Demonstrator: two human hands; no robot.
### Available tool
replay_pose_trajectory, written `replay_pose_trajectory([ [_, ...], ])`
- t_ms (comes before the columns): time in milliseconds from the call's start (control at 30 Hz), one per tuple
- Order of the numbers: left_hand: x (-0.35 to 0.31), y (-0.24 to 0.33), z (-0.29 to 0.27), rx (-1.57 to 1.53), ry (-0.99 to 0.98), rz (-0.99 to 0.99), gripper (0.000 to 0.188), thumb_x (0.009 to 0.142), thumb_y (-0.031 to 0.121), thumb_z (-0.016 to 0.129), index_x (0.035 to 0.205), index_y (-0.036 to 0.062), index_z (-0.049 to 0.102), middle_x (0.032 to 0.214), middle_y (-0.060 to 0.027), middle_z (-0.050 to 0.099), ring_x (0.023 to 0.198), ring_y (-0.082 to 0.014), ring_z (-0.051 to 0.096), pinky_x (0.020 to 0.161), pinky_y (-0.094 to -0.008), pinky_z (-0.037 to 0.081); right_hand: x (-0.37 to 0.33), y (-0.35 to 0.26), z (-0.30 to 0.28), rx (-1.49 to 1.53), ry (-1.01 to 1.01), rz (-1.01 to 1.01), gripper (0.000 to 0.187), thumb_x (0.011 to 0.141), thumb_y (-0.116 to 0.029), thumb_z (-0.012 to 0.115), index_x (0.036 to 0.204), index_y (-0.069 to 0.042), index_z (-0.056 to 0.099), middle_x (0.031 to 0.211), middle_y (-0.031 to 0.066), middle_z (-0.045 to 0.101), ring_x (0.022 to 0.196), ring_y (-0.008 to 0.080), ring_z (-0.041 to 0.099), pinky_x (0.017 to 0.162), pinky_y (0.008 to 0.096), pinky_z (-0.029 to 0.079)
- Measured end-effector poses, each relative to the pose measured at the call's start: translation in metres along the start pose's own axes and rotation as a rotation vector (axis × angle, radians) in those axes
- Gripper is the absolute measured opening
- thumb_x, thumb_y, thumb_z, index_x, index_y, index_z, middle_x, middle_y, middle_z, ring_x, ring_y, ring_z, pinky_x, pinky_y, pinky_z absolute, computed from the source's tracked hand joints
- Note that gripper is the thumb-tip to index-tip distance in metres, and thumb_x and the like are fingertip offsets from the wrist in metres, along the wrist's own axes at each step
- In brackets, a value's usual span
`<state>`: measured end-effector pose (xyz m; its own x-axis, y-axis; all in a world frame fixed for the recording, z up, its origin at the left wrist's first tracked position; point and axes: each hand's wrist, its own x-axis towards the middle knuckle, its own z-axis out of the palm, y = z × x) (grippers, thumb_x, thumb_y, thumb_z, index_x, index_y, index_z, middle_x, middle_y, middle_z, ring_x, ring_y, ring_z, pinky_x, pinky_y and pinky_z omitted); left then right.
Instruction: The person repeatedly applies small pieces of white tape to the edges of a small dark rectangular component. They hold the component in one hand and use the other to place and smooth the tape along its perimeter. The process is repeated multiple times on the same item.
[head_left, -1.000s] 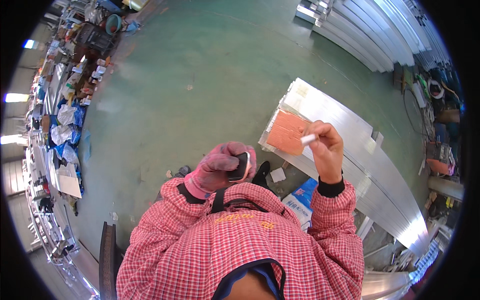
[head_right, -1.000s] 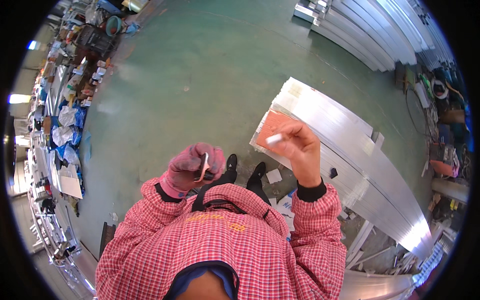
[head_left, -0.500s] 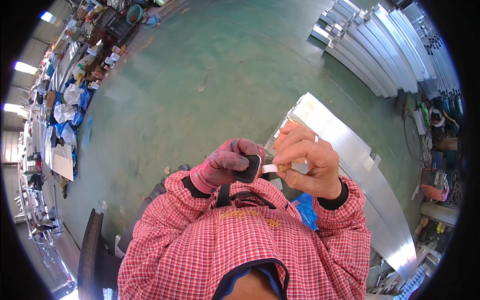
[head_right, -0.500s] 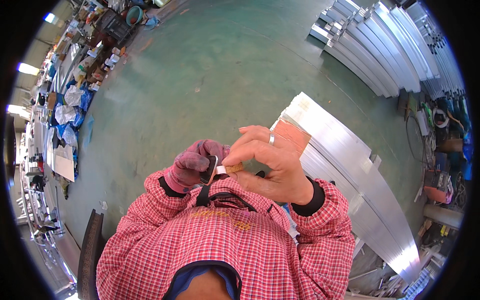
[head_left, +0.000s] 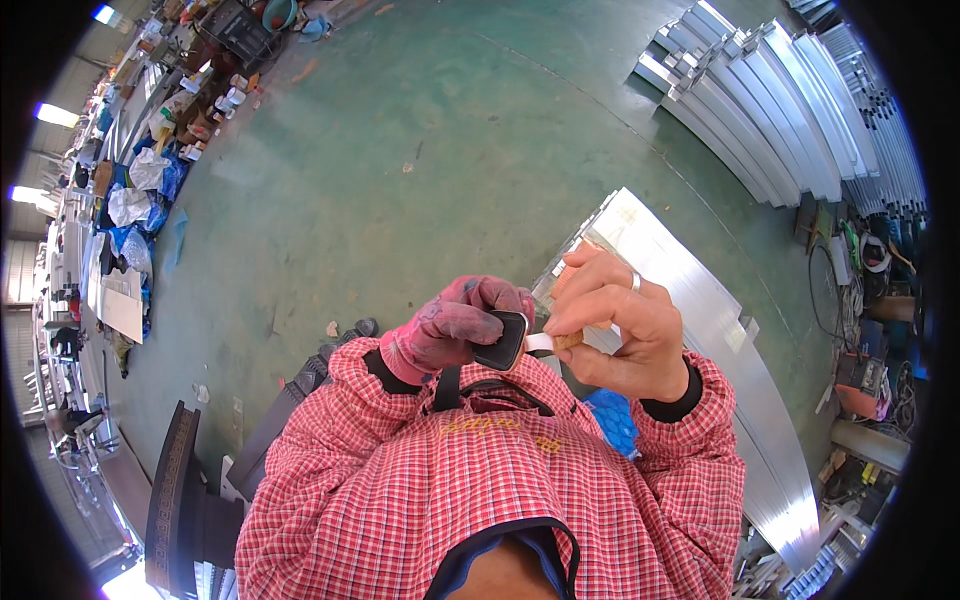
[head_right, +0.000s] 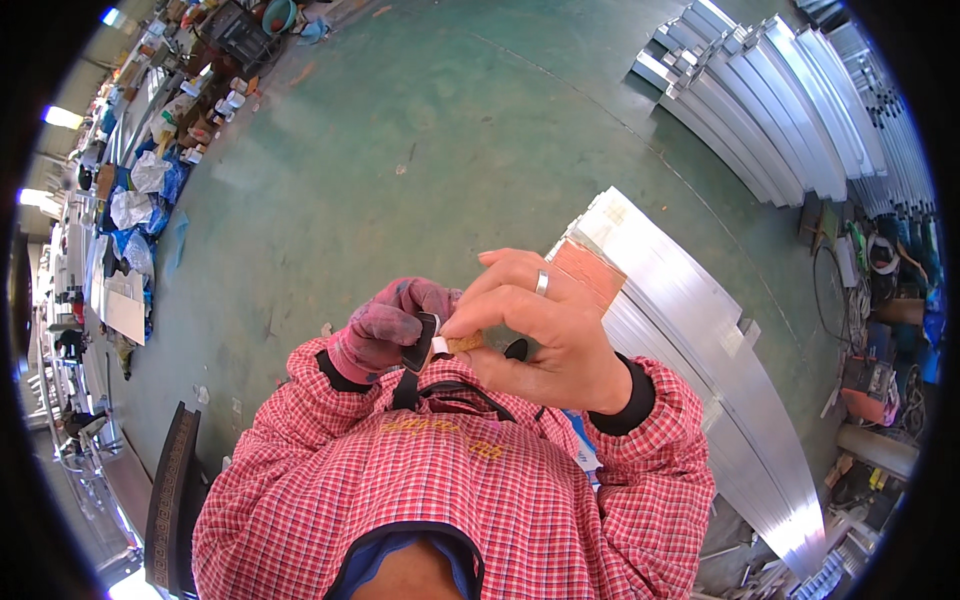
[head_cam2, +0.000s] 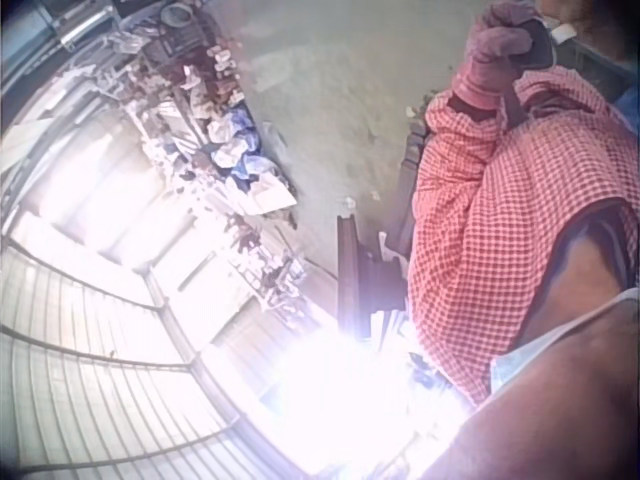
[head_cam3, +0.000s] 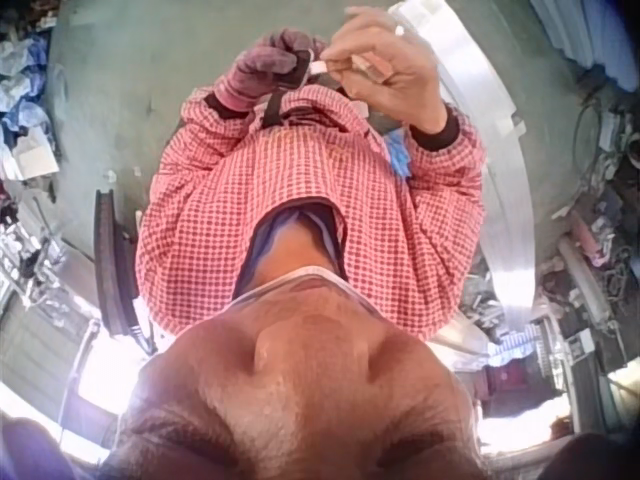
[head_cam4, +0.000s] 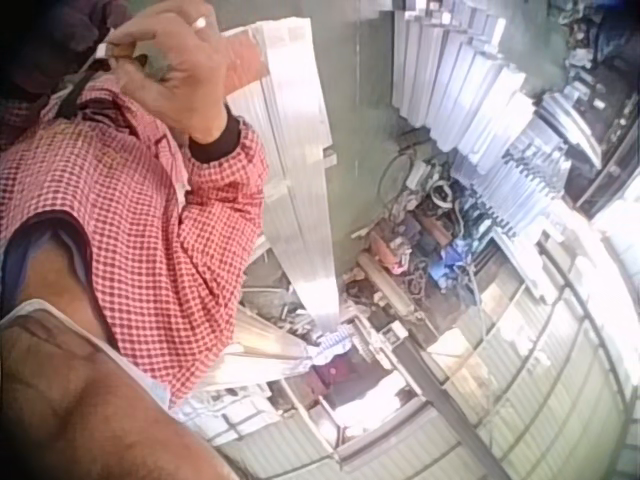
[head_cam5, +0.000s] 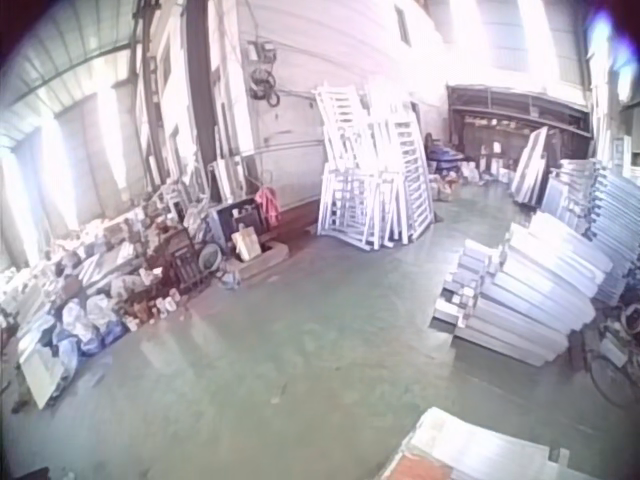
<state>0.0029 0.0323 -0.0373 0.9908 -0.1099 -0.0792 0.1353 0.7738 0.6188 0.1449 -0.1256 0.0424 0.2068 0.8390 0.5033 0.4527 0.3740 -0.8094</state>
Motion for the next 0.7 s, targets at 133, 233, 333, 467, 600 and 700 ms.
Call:
replay_pose_trajectory([
  [133, 0.0012, 0.0025, 0.0006, 0.007, -0.026, -0.023, 0.028, 0.062, 0.019, 0.064, 0.079, -0.0031, 0.062, 0.086, -0.0117, 0.060, 0.075, -0.0196, 0.054, 0.067, -0.0278, 0.043, 0.0019, 0.0012, -0.0012, -0.018, 0.009, 0.012, 0.028, 0.065, 0.002, 0.066, 0.091, -0.011, 0.065, 0.078, -0.0034, 0.063, 0.079, 0.0132, 0.062, 0.094, 0.0450, 0.041],
  [233, 0.0026, 0.0035, 0.0008, 0.022, -0.044, -0.014, 0.027, 0.063, 0.020, 0.065, 0.079, -0.0025, 0.062, 0.085, -0.0110, 0.059, 0.075, -0.0192, 0.055, 0.066, -0.0269, 0.043, 0.0010, 0.0005, -0.0032, -0.023, 0.037, 0.019, 0.028, 0.065, 0.002, 0.066, 0.090, -0.011, 0.065, 0.078, -0.0034, 0.063, 0.078, 0.0135, 0.062, 0.093, 0.0450, 0.041],
  [333, 0.0036, 0.0048, 0.0019, 0.028, -0.029, -0.023, 0.028, 0.063, 0.020, 0.066, 0.079, -0.0025, 0.062, 0.084, -0.0106, 0.059, 0.076, -0.0190, 0.055, 0.066, -0.0265, 0.043, 0.0011, -0.0010, -0.0043, -0.014, 0.031, 0.002, 0.028, 0.064, 0.002, 0.067, 0.089, -0.011, 0.065, 0.078, -0.0035, 0.063, 0.077, 0.0136, 0.062, 0.092, 0.0449, 0.042],
  [467, 0.0048, 0.0051, 0.0034, 0.017, -0.009, -0.032, 0.028, 0.064, 0.020, 0.066, 0.080, -0.0026, 0.062, 0.085, -0.0105, 0.058, 0.077, -0.0189, 0.056, 0.066, -0.0264, 0.044, 0.0021, -0.0031, -0.0025, -0.069, 0.021, -0.023, 0.029, 0.062, 0.002, 0.068, 0.088, -0.011, 0.065, 0.077, -0.0036, 0.063, 0.076, 0.0136, 0.062, 0.092, 0.0451, 0.042],
  [600, 0.0048, 0.0057, 0.0023, 0.023, -0.031, -0.046, 0.027, 0.065, 0.020, 0.067, 0.080, -0.0023, 0.062, 0.086, -0.0096, 0.058, 0.077, -0.0184, 0.055, 0.066, -0.0266, 0.043, 0.0005, -0.0002, -0.0051, -0.082, 0.051, 0.007, 0.030, 0.061, 0.001, 0.068, 0.088, -0.012, 0.065, 0.076, -0.0037, 0.063, 0.075, 0.0134, 0.061, 0.091, 0.0449, 0.043],
  [700, 0.0054, 0.0050, 0.0025, 0.023, -0.045, -0.029, 0.027, 0.065, 0.019, 0.067, 0.080, -0.0021, 0.062, 0.087, -0.0093, 0.057, 0.077, -0.0180, 0.055, 0.067, -0.0269, 0.043, 0.0002, -0.0037, -0.0058, -0.089, 0.079, 0.012, 0.030, 0.061, 0.001, 0.069, 0.087, -0.012, 0.065, 0.075, -0.0038, 0.063, 0.074, 0.0131, 0.061, 0.091, 0.0446, 0.043],
])
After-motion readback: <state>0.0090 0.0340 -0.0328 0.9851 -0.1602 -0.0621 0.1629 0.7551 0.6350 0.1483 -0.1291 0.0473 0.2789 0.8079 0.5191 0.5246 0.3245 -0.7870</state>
